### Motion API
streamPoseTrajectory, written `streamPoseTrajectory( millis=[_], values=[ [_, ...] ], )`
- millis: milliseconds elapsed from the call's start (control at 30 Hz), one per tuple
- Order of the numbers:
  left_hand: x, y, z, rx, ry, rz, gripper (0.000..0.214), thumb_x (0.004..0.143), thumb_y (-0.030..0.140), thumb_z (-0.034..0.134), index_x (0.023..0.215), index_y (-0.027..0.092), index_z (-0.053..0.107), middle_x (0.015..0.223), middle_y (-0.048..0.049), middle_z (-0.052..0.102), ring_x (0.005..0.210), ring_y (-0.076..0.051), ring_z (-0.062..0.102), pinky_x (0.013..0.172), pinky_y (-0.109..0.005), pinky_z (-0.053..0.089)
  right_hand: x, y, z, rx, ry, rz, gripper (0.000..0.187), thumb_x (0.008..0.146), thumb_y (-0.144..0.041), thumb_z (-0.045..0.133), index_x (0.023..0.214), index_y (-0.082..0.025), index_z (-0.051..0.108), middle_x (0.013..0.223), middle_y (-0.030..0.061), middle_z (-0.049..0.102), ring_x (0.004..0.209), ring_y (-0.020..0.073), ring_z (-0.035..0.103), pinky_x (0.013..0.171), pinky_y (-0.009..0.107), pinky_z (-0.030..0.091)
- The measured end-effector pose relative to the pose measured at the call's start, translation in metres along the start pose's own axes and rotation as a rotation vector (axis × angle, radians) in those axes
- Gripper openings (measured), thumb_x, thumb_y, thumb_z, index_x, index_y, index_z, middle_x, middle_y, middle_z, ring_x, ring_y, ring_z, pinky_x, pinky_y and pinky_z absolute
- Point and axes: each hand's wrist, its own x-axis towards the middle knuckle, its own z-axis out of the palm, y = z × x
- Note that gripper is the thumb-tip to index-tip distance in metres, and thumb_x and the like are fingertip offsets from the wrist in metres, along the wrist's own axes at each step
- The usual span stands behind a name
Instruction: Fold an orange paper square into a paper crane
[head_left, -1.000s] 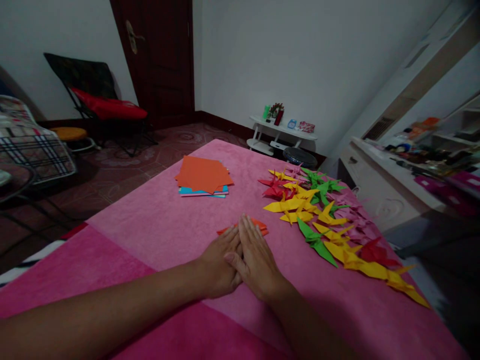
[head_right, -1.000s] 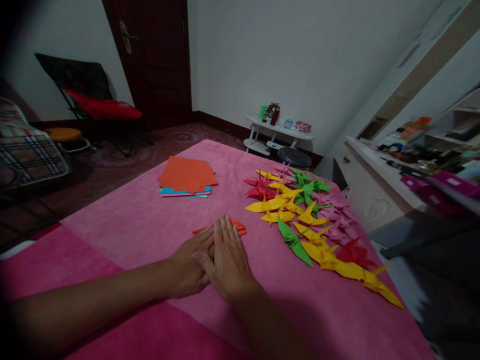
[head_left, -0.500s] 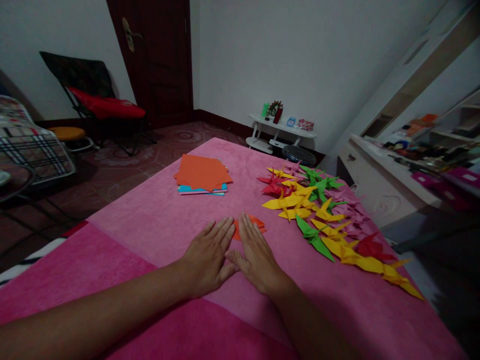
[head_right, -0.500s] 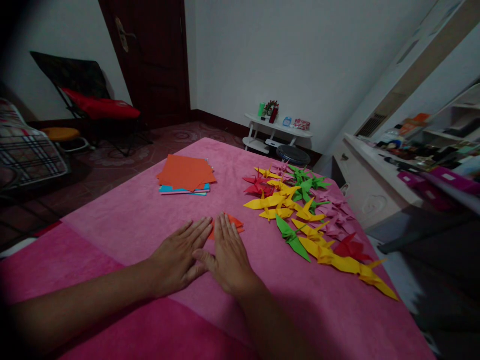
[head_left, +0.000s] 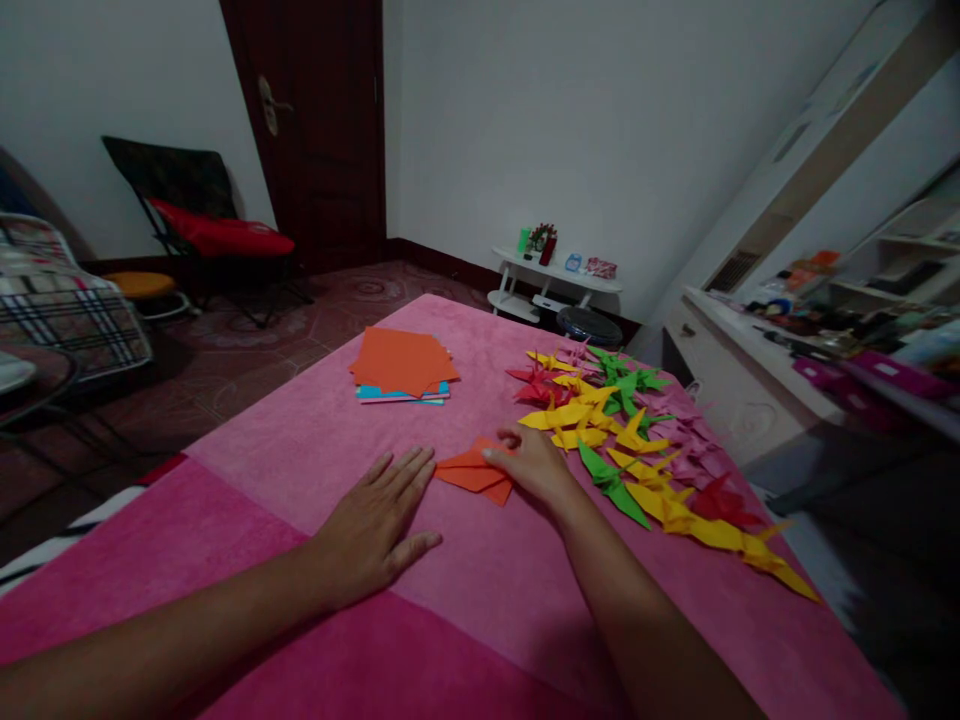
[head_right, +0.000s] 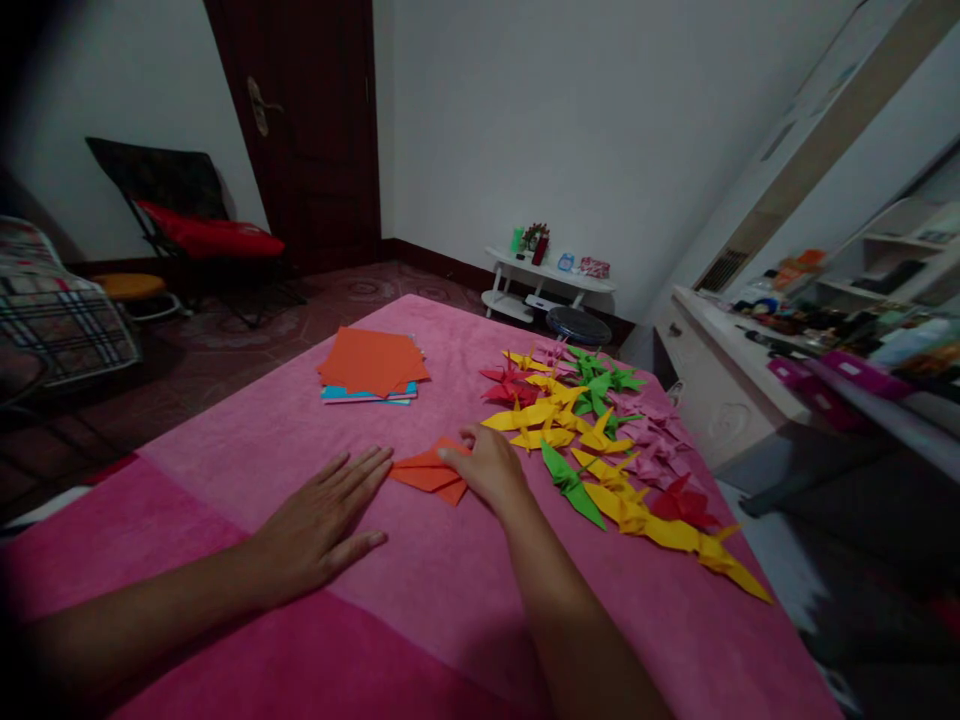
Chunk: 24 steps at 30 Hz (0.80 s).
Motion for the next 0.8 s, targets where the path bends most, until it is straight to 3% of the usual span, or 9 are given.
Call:
streamPoseTrajectory(
  millis=[133, 233, 367, 433, 533, 633, 700, 800],
  values=[
    [0.000, -0.005, 0.001, -0.141, 0.010, -0.019, 0.074, 0.091, 0.056, 0.041, 0.150, 0.018, 0.019, 0.155, -0.0136, 0.022, 0.142, -0.028, 0.024, 0.116, -0.049, 0.018, 0.004, 0.007, 0.005, 0.232, -0.153, 0.103, 0.012, 0.051, -0.017, 0.072, 0.059, -0.016, 0.064, 0.048, -0.0054, 0.052, 0.044, 0.0081, 0.042, 0.044, 0.021, 0.026],
    [0.005, -0.008, 0.000, -0.379, 0.088, -0.098, 0.069, 0.089, 0.051, 0.049, 0.148, 0.022, 0.027, 0.151, -0.0131, 0.033, 0.138, -0.029, 0.032, 0.114, -0.051, 0.024, -0.002, 0.010, 0.009, 0.313, -0.154, 0.116, 0.015, 0.051, -0.016, 0.066, 0.045, -0.016, 0.053, 0.040, -0.0071, 0.041, 0.038, 0.0062, 0.033, 0.041, 0.021, 0.018],
    [0.031, -0.005, -0.007, -0.966, 0.282, -0.333, 0.065, 0.088, 0.040, 0.053, 0.145, 0.021, 0.029, 0.144, -0.0174, 0.043, 0.129, -0.028, 0.046, 0.105, -0.049, 0.039, -0.007, 0.006, 0.009, 0.481, -0.021, 0.098, 0.020, 0.060, -0.029, 0.062, 0.052, -0.018, 0.048, 0.046, -0.0062, 0.043, 0.042, 0.0068, 0.035, 0.042, 0.020, 0.023],
    [0.050, 0.000, -0.012, -1.234, 0.355, -0.467, 0.069, 0.081, 0.039, 0.063, 0.140, 0.017, 0.035, 0.137, -0.0206, 0.048, 0.122, -0.028, 0.053, 0.098, -0.044, 0.046, -0.009, 0.002, 0.010, 0.548, 0.084, 0.076, 0.023, 0.065, -0.036, 0.059, 0.058, -0.018, 0.047, 0.049, -0.0063, 0.043, 0.045, 0.0070, 0.036, 0.044, 0.019, 0.026],
    [0.076, 0.011, -0.014, -1.544, 0.315, -0.630, 0.068, 0.073, 0.040, 0.073, 0.131, 0.018, 0.046, 0.124, -0.0176, 0.058, 0.102, -0.023, 0.063, 0.084, -0.036, 0.052, -0.013, -0.004, 0.015, 0.699, 0.245, 0.046, 0.025, 0.067, -0.040, 0.061, 0.064, -0.019, 0.048, 0.052, -0.0057, 0.046, 0.047, 0.0084, 0.039, 0.046, 0.020, 0.030],
    [0.093, 0.019, -0.008, -1.676, 0.186, -0.602, 0.044, 0.068, 0.046, 0.075, 0.094, 0.013, 0.064, 0.086, -0.0075, 0.067, 0.071, -0.015, 0.063, 0.065, -0.026, 0.051, -0.017, -0.005, 0.022, 0.809, 0.291, 0.030, 0.025, 0.066, -0.040, 0.066, 0.067, -0.018, 0.054, 0.054, -0.0040, 0.051, 0.050, 0.0106, 0.046, 0.048, 0.021, 0.035],
    [0.099, 0.021, -0.003, -1.668, 0.191, -0.598, 0.042, 0.065, 0.051, 0.075, 0.068, 0.011, 0.060, 0.060, -0.0004, 0.058, 0.050, -0.009, 0.051, 0.050, -0.021, 0.041, -0.019, -0.003, 0.025, 0.833, 0.250, 0.028, 0.026, 0.067, -0.041, 0.068, 0.069, -0.017, 0.057, 0.055, -0.0029, 0.054, 0.051, 0.0116, 0.048, 0.049, 0.022, 0.037],
    [0.103, 0.021, 0.000, -1.618, 0.189, -0.584, 0.045, 0.061, 0.052, 0.076, 0.057, 0.012, 0.056, 0.048, 0.0039, 0.049, 0.041, -0.006, 0.039, 0.043, -0.019, 0.028, -0.019, 0.002, 0.026, 0.885, 0.185, 0.037, 0.029, 0.067, -0.042, 0.071, 0.077, -0.016, 0.062, 0.062, -0.0009, 0.061, 0.055, 0.0139, 0.054, 0.054, 0.024, 0.042]
  ],
)
